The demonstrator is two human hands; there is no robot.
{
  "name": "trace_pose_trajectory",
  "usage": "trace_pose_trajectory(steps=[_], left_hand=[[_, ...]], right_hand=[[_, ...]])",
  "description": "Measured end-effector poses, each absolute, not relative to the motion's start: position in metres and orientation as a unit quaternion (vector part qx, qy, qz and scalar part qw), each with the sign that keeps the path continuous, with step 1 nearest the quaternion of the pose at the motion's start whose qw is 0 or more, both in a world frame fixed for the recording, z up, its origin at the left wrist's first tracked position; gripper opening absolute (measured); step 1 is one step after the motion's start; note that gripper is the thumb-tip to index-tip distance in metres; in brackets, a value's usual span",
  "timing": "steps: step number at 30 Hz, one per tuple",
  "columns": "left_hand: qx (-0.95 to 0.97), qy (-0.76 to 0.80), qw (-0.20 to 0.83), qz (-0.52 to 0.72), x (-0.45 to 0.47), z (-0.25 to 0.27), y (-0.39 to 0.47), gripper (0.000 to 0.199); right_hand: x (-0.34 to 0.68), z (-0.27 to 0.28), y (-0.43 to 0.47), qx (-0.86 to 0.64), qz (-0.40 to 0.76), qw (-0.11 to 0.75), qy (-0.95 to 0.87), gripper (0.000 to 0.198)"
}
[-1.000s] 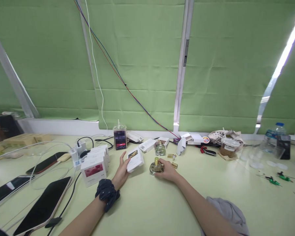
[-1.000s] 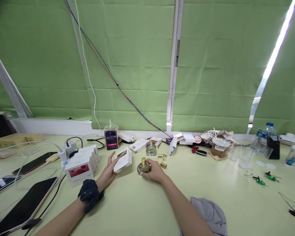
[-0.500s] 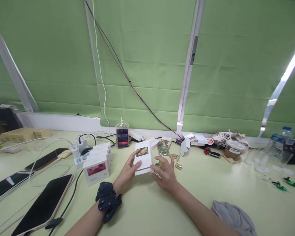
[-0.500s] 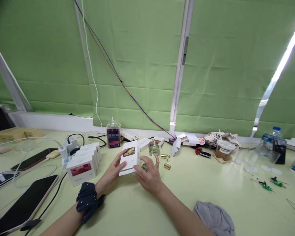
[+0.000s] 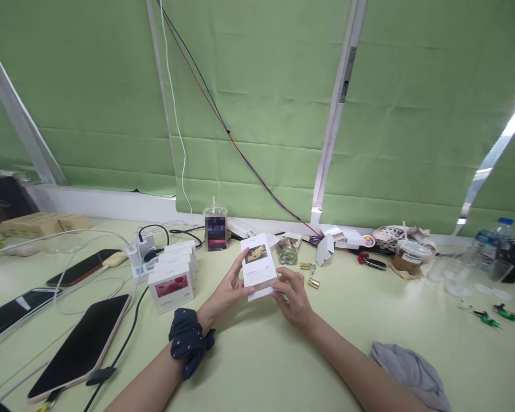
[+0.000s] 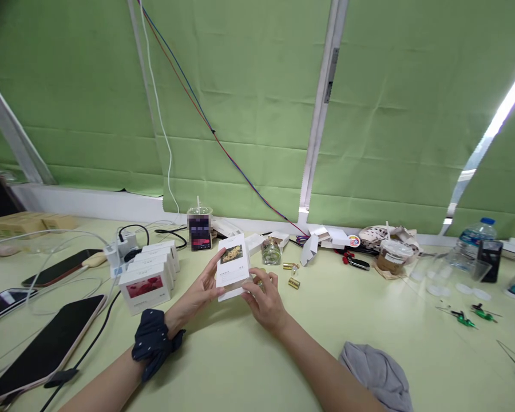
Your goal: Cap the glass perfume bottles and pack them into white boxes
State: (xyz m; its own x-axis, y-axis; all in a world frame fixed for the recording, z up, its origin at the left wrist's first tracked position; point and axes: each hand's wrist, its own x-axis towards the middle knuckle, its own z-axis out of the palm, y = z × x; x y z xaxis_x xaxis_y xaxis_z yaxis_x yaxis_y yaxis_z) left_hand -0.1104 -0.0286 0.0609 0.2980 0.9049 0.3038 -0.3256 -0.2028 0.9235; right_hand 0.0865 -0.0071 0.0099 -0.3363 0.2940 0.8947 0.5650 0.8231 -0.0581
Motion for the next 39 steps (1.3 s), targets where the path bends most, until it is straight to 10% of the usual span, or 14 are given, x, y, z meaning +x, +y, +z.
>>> trace_pose_trajectory(steps=[39], left_hand=[[0.584,0.223,0.602,0.496,-0.1121,0.0541,-0.0270,0.110]], right_hand=[[0.0827,0.0146,-0.0085,-0.227,-0.011,0.625,-0.747,0.012]])
